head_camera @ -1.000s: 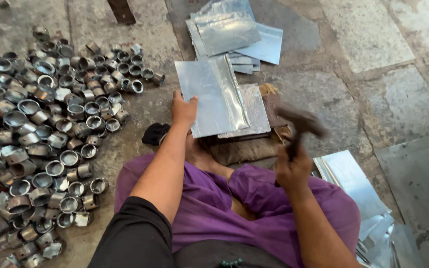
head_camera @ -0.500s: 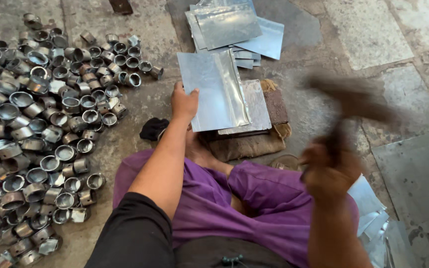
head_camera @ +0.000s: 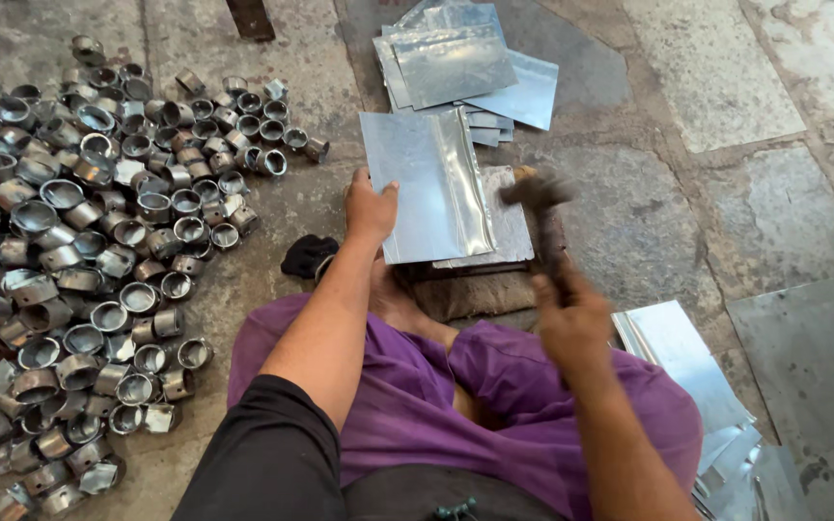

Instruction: The person sits on the floor and repeatedly hammers a rectangular metal sheet placed on a small anvil. They hold the sheet with one hand and strike it with a hammer in the other hand, occasionally repositioning the sheet.

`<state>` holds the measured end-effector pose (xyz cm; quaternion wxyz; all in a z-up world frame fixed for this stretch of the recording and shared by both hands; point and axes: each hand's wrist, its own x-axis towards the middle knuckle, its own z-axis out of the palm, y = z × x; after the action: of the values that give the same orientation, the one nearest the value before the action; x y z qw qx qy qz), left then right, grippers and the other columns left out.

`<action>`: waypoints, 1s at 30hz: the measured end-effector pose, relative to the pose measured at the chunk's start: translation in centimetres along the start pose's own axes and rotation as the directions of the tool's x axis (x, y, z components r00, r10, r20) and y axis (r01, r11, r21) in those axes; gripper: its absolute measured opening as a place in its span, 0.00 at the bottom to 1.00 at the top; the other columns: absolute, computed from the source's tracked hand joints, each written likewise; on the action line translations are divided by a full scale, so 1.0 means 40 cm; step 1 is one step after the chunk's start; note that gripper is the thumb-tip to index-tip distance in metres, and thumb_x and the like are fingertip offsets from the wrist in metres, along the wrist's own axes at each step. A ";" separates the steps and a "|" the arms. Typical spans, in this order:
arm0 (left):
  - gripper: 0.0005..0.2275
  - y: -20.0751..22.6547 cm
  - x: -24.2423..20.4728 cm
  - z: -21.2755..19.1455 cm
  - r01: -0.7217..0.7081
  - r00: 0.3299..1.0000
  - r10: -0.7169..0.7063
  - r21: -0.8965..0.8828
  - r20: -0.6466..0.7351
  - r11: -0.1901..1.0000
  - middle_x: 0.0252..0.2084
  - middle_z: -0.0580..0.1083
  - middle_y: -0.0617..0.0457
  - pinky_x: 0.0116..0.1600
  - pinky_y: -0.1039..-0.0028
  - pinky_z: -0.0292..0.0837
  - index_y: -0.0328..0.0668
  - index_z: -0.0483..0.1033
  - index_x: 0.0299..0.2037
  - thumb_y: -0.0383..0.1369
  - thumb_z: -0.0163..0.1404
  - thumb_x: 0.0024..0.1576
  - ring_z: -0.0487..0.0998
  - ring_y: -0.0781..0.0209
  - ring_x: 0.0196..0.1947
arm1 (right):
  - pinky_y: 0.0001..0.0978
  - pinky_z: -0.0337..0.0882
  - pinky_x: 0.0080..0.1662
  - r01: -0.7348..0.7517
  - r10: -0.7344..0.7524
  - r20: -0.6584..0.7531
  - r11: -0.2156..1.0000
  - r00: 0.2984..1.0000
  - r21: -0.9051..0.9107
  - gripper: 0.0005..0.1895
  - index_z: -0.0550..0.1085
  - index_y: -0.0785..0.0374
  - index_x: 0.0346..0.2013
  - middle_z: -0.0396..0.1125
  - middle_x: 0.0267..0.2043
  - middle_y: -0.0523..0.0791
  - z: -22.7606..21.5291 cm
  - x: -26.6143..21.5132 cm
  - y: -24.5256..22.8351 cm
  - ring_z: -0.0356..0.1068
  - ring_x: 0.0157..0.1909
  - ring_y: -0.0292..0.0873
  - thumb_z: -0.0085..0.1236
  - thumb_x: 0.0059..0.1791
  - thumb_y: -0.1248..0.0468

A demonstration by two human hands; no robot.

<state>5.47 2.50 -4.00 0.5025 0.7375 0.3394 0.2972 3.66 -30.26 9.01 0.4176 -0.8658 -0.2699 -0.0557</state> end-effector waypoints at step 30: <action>0.15 -0.018 0.012 0.010 0.021 0.998 -0.018 -0.062 0.055 0.998 0.43 0.80 0.37 0.50 0.61 0.76 0.30 0.75 0.48 0.31 0.57 0.53 0.83 0.43 0.44 | 0.32 0.73 0.43 0.239 -0.235 -0.149 0.971 0.961 0.008 0.15 0.75 0.67 0.51 0.72 0.40 0.48 0.098 -0.040 0.061 0.73 0.41 0.39 0.56 0.59 0.58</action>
<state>5.90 2.85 -4.74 0.5373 0.7259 0.3233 0.2826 3.07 -29.22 4.27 0.4376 -0.8155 -0.3408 -0.1654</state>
